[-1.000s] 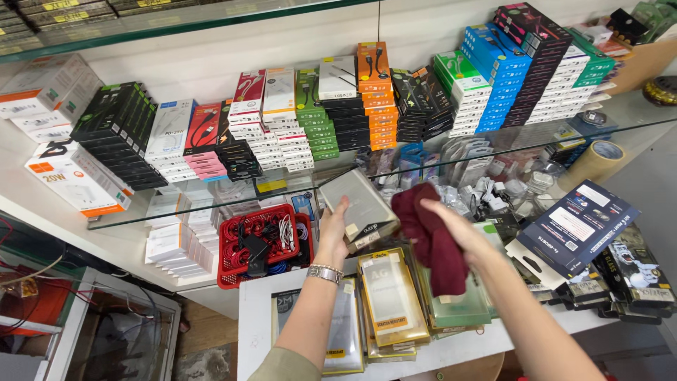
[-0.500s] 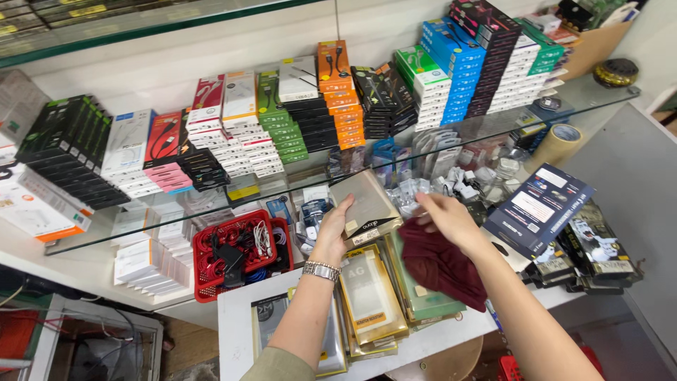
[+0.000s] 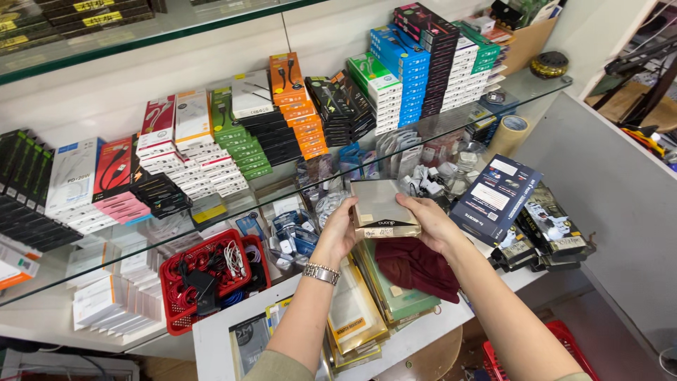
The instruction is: The person wipes several small rectangular packages with a maroon cloth, then uses a blue marker to write on the packages. They handle the packages one at a time, placing them back on the table after labeling.
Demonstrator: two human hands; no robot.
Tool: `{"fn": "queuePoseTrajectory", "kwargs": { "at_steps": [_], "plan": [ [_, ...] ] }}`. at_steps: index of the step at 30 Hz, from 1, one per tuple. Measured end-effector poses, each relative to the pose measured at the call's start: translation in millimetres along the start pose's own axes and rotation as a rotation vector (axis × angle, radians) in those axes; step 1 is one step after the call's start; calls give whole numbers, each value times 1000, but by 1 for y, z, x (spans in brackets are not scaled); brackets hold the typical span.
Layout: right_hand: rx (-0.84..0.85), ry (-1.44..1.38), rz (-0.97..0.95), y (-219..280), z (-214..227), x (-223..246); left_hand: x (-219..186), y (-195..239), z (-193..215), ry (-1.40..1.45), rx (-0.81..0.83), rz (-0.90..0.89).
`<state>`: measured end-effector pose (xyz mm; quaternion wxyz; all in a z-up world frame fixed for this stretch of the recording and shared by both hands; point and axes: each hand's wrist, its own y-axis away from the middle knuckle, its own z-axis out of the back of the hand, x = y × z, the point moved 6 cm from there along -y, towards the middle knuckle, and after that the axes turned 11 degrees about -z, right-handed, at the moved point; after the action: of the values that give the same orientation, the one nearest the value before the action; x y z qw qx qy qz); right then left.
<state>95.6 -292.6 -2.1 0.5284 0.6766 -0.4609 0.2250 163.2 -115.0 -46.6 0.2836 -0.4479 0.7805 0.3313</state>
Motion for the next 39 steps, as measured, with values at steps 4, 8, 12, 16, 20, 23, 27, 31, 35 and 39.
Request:
{"fn": "queuePoseTrajectory", "kwargs": {
  "at_steps": [4, 8, 12, 16, 20, 23, 27, 31, 35, 39],
  "plan": [
    [-8, -17, -2, 6, 8, 3, 4, -3, -9, 27, 51, 10],
    [-29, -2, -10, 13, 11, 5, 4, -1, -16, 43, 52, 26],
    [-41, 7, -1, 19, 12, 8, 2, 2, -22, 6, 62, 23],
    [-40, -20, 3, 22, 15, 9, 3, 1, -27, -13, 75, 32],
    [-20, -6, 26, 20, 16, 12, 2, -3, -29, -6, 85, 29],
    [-11, -9, 25, 19, 15, 13, 1, -5, -29, -16, 88, 32],
    [-41, 5, 13, 19, 14, 14, -1, -5, -29, -2, 96, 32],
    [-42, 2, 13, 20, 14, 15, -2, -5, -30, -3, 103, 33],
    [-33, 4, 20, 20, 14, 15, -3, -3, -31, -18, 89, 32],
    [-53, 29, 13, 19, 11, 12, -4, 0, -26, -30, 70, 16]
  ]
}}
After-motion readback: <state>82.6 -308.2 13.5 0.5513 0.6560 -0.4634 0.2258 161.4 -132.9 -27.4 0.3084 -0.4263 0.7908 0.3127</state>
